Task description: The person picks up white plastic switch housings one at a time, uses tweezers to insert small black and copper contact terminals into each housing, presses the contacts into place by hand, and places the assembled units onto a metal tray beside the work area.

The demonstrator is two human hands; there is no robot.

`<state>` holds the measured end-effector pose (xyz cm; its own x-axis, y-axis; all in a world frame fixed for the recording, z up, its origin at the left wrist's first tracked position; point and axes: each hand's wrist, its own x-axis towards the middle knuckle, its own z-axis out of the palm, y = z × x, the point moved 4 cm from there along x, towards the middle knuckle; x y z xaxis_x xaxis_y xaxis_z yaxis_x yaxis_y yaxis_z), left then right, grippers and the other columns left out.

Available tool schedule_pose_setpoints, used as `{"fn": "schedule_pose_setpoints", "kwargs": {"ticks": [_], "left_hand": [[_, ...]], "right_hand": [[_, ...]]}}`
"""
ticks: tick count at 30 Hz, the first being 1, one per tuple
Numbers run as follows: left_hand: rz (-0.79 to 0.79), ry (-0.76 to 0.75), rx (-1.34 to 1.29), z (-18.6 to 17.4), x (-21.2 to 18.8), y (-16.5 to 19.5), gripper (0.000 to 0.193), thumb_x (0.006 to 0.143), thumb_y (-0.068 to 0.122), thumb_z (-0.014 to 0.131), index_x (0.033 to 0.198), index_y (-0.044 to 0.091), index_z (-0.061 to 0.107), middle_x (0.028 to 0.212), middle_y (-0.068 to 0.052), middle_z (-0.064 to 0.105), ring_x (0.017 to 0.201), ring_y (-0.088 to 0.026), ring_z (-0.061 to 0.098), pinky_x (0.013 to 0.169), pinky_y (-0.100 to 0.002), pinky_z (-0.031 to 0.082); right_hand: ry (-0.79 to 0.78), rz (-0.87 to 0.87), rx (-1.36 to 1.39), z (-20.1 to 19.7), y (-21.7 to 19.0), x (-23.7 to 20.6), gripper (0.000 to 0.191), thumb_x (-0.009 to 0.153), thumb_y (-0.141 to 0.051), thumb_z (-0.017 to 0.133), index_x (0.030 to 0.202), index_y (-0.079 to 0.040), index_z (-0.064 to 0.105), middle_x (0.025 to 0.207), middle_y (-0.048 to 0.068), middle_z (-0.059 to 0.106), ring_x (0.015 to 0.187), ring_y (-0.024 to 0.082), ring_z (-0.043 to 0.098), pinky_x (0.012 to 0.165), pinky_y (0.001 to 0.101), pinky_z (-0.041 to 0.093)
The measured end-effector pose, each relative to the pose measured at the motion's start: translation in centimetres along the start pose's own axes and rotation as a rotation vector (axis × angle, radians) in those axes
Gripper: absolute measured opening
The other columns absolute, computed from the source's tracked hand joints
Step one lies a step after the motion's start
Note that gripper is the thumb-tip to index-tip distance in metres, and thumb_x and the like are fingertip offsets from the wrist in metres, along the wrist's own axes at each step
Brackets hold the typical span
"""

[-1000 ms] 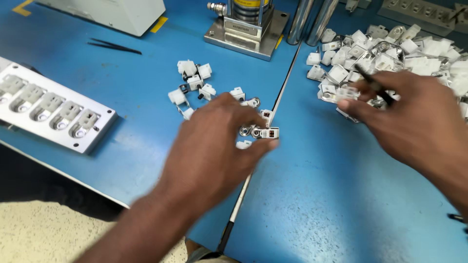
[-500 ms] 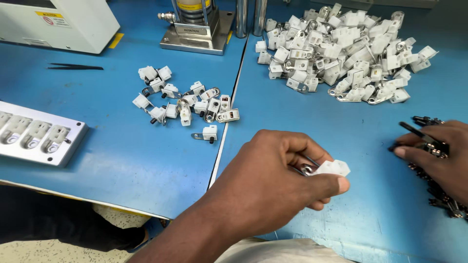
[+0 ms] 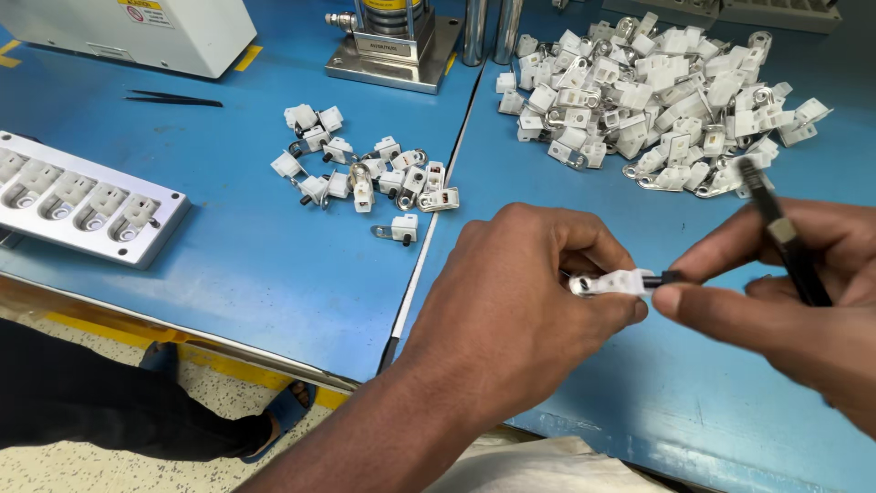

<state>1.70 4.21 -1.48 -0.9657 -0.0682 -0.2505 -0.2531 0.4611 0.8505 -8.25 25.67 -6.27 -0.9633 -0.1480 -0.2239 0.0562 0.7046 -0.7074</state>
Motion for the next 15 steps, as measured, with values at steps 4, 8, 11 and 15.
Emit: {"fn": "schedule_pose_setpoints", "kwargs": {"ticks": [4, 8, 11, 15], "left_hand": [[0.124, 0.016, 0.062, -1.2, -0.3, 0.0, 0.025, 0.081, 0.022, 0.077, 0.105, 0.014, 0.078, 0.092, -0.005, 0.080, 0.084, -0.016, 0.079, 0.079, -0.034, 0.063], [0.104, 0.024, 0.100, -2.4, -0.5, -0.7, 0.023, 0.080, 0.022, 0.075, 0.101, 0.013, 0.078, 0.088, -0.006, 0.080, 0.079, -0.018, 0.079, 0.074, -0.033, 0.063], [0.113, 0.026, 0.086, -3.4, -0.7, -1.0, 0.021, 0.081, 0.022, 0.075, 0.101, 0.014, 0.078, 0.087, -0.004, 0.081, 0.079, -0.016, 0.080, 0.075, -0.034, 0.062], [0.138, 0.042, 0.092, -3.9, -0.6, -1.1, 0.021, 0.084, 0.025, 0.076, 0.102, 0.014, 0.078, 0.086, -0.003, 0.079, 0.077, -0.015, 0.078, 0.072, -0.034, 0.063]], "right_hand": [[-0.043, -0.037, -0.345, 0.7, -3.2, -0.1, 0.038, 0.074, -0.023, 0.098, 0.096, -0.006, 0.072, 0.045, 0.011, 0.048, 0.034, 0.016, 0.039, 0.033, 0.0317, 0.028], [-0.037, 0.005, -0.333, 1.4, -5.3, -0.1, 0.037, 0.074, -0.021, 0.096, 0.096, -0.003, 0.072, 0.047, 0.013, 0.050, 0.033, 0.019, 0.040, 0.039, 0.0345, 0.024], [-0.028, -0.051, -0.394, 2.2, -6.7, -0.4, 0.037, 0.073, -0.021, 0.094, 0.096, -0.003, 0.072, 0.050, 0.011, 0.052, 0.034, 0.018, 0.041, 0.036, 0.0321, 0.027], [-0.049, 0.103, -0.226, 2.4, -6.4, -0.1, 0.038, 0.077, -0.024, 0.092, 0.096, 0.000, 0.070, 0.047, 0.014, 0.051, 0.033, 0.020, 0.040, 0.034, 0.0360, 0.026]]}}
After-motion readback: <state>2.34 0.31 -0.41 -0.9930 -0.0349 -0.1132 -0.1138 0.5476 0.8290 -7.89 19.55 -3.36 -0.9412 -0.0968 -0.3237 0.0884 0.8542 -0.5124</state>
